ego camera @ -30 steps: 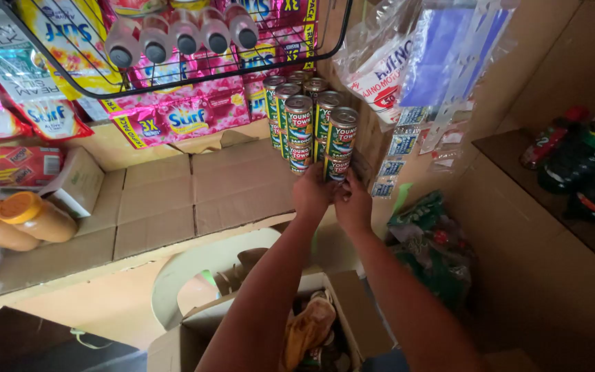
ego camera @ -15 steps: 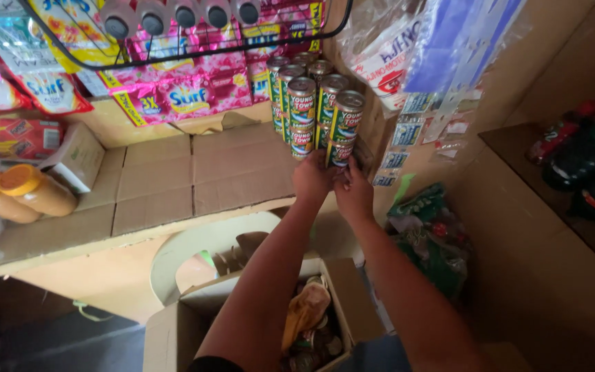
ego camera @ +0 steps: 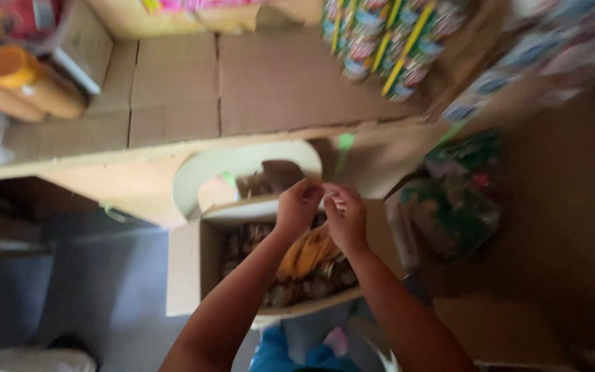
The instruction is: Clean and organize various canned goods from a cardboard box onto store shelves.
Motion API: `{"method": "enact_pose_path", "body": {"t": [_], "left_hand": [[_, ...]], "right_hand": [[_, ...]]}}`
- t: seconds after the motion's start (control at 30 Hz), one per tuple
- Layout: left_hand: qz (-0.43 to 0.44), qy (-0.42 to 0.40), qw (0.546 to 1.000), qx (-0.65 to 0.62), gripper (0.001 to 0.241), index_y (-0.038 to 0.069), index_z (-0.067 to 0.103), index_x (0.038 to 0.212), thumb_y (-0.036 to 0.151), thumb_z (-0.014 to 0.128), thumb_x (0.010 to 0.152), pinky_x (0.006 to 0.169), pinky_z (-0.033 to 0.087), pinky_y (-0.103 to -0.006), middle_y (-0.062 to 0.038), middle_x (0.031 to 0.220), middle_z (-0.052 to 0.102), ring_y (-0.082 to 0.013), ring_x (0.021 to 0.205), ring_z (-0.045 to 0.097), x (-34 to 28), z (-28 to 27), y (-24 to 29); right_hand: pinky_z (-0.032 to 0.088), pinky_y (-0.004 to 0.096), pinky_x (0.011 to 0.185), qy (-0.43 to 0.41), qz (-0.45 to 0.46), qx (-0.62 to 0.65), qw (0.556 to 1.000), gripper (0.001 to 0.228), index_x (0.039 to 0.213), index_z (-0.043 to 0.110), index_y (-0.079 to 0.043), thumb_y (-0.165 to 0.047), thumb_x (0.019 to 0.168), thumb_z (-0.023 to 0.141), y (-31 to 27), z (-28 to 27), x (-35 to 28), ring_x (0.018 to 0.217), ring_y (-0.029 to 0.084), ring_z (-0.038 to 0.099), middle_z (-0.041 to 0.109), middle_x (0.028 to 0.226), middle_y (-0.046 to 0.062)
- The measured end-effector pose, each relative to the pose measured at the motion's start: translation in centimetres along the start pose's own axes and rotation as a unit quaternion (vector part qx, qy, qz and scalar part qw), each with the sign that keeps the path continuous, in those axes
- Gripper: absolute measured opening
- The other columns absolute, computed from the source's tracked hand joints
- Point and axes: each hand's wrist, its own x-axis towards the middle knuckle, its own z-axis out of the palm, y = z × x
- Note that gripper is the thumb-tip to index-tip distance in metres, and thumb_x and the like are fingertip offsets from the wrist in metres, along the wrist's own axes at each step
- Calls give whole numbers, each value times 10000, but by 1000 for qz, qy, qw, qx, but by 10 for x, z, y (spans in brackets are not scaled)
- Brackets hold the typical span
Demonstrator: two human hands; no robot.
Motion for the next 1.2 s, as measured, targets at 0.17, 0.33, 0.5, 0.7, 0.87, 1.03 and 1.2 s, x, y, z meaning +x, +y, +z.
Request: {"method": "enact_pose_path", "body": {"t": [0.17,0.33,0.5,0.7,0.87,1.03,1.2], "left_hand": [[-137,-71,980,126,278,104,735,1095,274,748,875,782,594,-391,-121,989,787,-257,908,778,-54,-19,-122],[-260,-187,901,294,636,269,560,1405,352,798,821,967,528,-476,-214,1394,564,-424,1174,618,-106,-10,-156],[-260,-117,904,319,627,323,556,1462,316,750,865,909,459,-585,-256,1629,317,-567,1254,469,-135,11,-187],[-297,-5,946,128,365,56,688,1166,307,727,904,893,572,-445,-183,1147,744,-351,1011,709,-164,29,-237],[-295,33,856,-423,388,-10,662,1260,154,604,914,830,530,-373,-123,1130,715,-236,964,684,-159,32,-203],[-330,-20,697,-636,500,48,603,1279,100,504,791,929,570,-368,-114,1181,698,-246,1054,697,-140,13,-158],[-134,106,968,185,399,18,626,1244,272,637,935,914,497,-446,-209,1167,663,-398,1078,628,-142,2,-166]], "right_hand": [[567,449,972,-152,152,-88,973,317,1281,675,-132,-254,988,675,98,47,-37,1221,302,648,614,1331,114],[403,524,1081,-202,163,-268,928,452,1313,672,-144,-279,891,760,172,81,-78,1325,397,496,547,1401,161],[416,430,1095,-154,181,-85,968,778,1490,468,-51,-347,845,786,259,106,-125,1322,338,549,596,1406,226],[469,347,1031,-99,242,10,965,701,1496,493,-72,-428,932,710,208,96,-127,1221,256,629,666,1332,164],[530,366,945,-58,289,84,952,564,1373,680,-12,-461,1031,685,186,66,-114,1099,220,665,708,1223,125],[578,336,870,-55,379,334,861,528,1302,624,-151,-410,846,688,109,60,-95,1026,143,714,725,1152,2],[593,371,821,-77,402,260,875,496,1282,650,29,-142,840,793,162,81,-119,945,211,714,728,1126,92]]}}
